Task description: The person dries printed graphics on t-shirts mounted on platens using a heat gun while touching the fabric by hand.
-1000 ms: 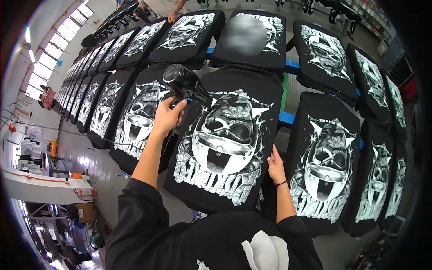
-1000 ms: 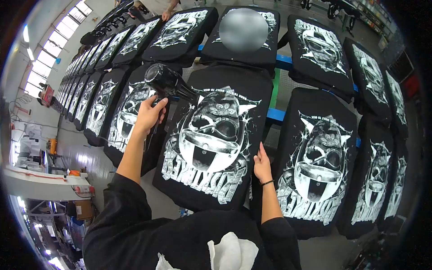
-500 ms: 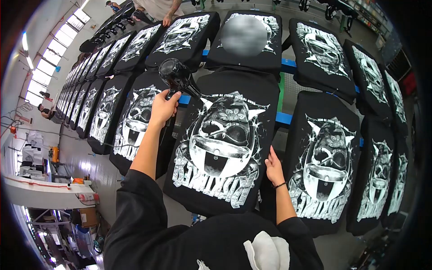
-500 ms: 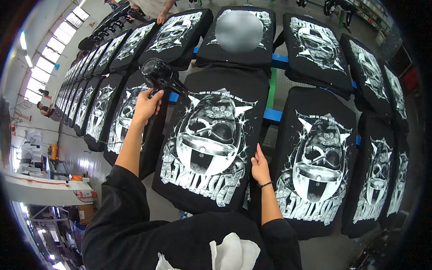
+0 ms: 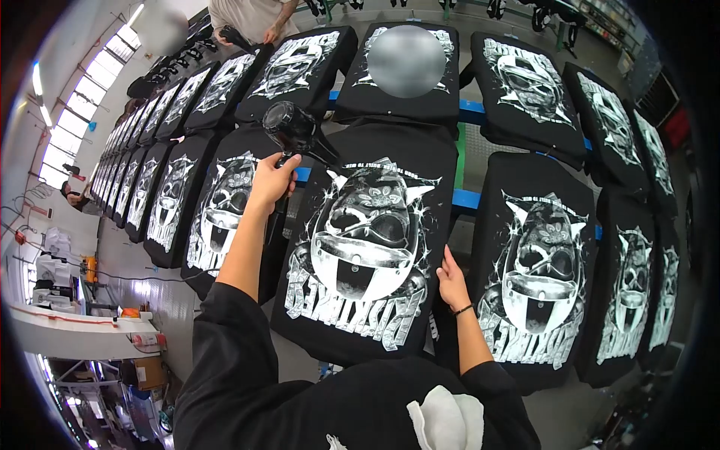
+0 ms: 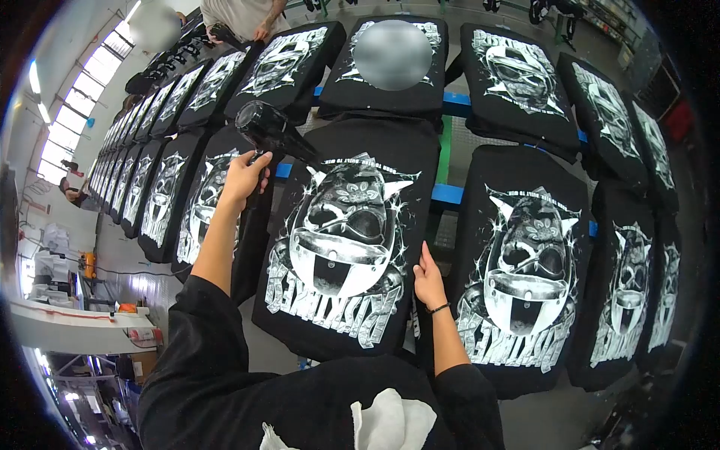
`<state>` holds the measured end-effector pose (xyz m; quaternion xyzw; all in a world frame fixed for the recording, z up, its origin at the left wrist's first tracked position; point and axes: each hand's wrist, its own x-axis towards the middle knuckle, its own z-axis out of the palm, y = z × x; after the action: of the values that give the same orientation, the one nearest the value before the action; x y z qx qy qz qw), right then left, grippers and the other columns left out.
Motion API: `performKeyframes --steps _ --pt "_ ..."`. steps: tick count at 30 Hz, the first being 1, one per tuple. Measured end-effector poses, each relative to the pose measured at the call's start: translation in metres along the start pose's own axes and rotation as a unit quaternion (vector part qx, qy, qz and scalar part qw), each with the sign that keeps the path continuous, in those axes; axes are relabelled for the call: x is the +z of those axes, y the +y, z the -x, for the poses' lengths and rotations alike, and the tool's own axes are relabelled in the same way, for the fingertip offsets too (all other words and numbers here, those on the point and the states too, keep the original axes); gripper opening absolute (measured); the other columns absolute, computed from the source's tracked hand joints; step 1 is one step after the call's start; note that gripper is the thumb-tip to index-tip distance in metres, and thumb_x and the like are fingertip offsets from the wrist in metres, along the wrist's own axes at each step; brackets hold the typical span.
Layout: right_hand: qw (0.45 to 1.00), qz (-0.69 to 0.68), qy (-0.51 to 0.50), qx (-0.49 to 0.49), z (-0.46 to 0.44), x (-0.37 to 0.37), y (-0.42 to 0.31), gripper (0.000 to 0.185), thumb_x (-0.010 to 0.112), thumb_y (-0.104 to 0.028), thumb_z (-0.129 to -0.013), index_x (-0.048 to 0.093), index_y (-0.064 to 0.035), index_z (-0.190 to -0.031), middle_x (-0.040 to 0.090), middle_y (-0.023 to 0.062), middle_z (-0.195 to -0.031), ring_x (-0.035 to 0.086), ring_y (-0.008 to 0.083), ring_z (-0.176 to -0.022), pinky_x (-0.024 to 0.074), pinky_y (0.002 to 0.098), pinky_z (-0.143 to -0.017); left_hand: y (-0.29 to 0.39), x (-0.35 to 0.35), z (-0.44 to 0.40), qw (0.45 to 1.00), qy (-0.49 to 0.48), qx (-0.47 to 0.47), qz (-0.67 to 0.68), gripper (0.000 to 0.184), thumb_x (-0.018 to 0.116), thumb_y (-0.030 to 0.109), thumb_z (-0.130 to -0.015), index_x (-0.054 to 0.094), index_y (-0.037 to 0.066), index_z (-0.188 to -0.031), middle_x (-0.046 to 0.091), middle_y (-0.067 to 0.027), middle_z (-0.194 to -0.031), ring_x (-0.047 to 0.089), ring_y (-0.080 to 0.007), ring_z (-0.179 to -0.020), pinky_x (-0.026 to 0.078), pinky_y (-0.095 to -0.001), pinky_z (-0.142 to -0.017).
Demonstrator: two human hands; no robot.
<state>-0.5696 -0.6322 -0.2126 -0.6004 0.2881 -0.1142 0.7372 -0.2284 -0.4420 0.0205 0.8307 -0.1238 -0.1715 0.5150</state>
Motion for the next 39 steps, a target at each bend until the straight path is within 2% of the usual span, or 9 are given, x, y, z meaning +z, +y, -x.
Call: performKeyframes --steps 3,5,14,20,23,30,34,39 --pt "1.0 0.02 0.005 0.014 0.001 0.0 -0.002 0.067 0.043 0.01 -0.097 0.019 -0.0056 -0.158 0.04 0.0152 -0.154 0.043 0.0161 -0.136 0.0301 0.0224 -0.108 0.002 0.012 0.002 0.999 -0.034 0.012 0.019 0.025 0.069 0.026 -0.093 0.063 0.002 -0.089 0.057 -0.0009 -0.066 0.05 -0.0077 -0.05 0.04 -0.0248 -0.044" --pt "1.0 0.023 -0.012 -0.006 0.0 -0.001 0.0 0.068 0.041 0.009 -0.098 0.014 -0.0072 -0.158 0.038 0.0176 -0.155 0.042 0.0189 -0.139 0.0306 0.0211 -0.106 0.008 0.022 0.005 0.999 -0.037 0.013 0.011 0.024 0.069 0.025 -0.093 0.063 0.002 -0.089 0.057 -0.0008 -0.066 0.05 -0.0075 -0.05 0.04 -0.0249 -0.044" --pt "1.0 0.008 0.0 0.002 -0.003 0.001 0.005 0.068 0.041 0.01 -0.097 0.015 -0.0061 -0.158 0.041 0.0166 -0.154 0.042 0.0185 -0.139 0.0302 0.0208 -0.107 0.023 0.069 0.017 0.994 -0.097 0.046 0.012 0.023 0.069 0.023 -0.093 0.063 0.002 -0.088 0.058 0.0001 -0.064 0.05 -0.0063 -0.048 0.039 -0.024 -0.043" --pt "1.0 -0.014 0.001 0.0 -0.004 0.002 0.007 0.069 0.04 0.013 -0.096 0.017 -0.0074 -0.158 0.037 0.0161 -0.156 0.039 0.0205 -0.142 0.0267 0.0254 -0.114 0.039 0.097 0.034 0.988 -0.139 0.058 0.014 0.023 0.069 0.022 -0.093 0.06 0.001 -0.088 0.057 0.0002 -0.064 0.05 -0.0057 -0.048 0.038 -0.0234 -0.043" --pt "1.0 -0.016 0.001 0.002 -0.006 0.002 0.011 0.069 0.04 0.011 -0.096 0.015 -0.0065 -0.158 0.037 0.0175 -0.156 0.037 0.0217 -0.144 0.0264 0.0249 -0.114 0.041 0.108 0.04 0.985 -0.161 0.057 0.015 0.024 0.069 0.021 -0.093 0.059 0.001 -0.087 0.057 0.0 -0.064 0.05 -0.006 -0.048 0.038 -0.0236 -0.043" --pt "1.0 -0.015 0.01 0.013 -0.001 0.005 -0.001 0.071 0.039 0.013 -0.095 0.014 -0.0073 -0.158 0.034 0.0193 -0.157 0.034 0.0238 -0.146 0.0251 0.0259 -0.115 0.03 0.107 0.056 0.981 -0.177 0.073 0.012 0.023 0.068 0.02 -0.093 0.059 0.001 -0.083 0.055 0.001 -0.061 0.049 -0.0052 -0.048 0.037 -0.0229 -0.042" --pt "1.0 -0.02 0.004 0.016 -0.002 0.004 -0.007 0.074 0.04 0.014 -0.094 0.013 -0.0098 -0.159 0.033 0.0201 -0.157 0.033 0.0245 -0.146 0.0248 0.0257 -0.115 0.02 0.093 0.065 0.98 -0.188 0.068 0.02 0.02 0.068 0.019 -0.094 0.06 0.001 -0.09 0.055 0.0017 -0.063 0.048 -0.0045 -0.047 0.037 -0.0218 -0.043" --pt "0.999 -0.038 -0.027 0.012 -0.009 -0.005 -0.006 0.084 0.044 0.017 -0.09 0.012 -0.0161 -0.16 0.025 0.0226 -0.16 0.026 0.0289 -0.149 0.0252 0.0279 -0.114 0.02 0.091 0.074 0.982 -0.179 0.063 0.013 0.021 0.068 0.019 -0.093 0.063 -0.001 -0.095 0.058 0.0008 -0.065 0.049 -0.004 -0.047 0.037 -0.0209 -0.042"
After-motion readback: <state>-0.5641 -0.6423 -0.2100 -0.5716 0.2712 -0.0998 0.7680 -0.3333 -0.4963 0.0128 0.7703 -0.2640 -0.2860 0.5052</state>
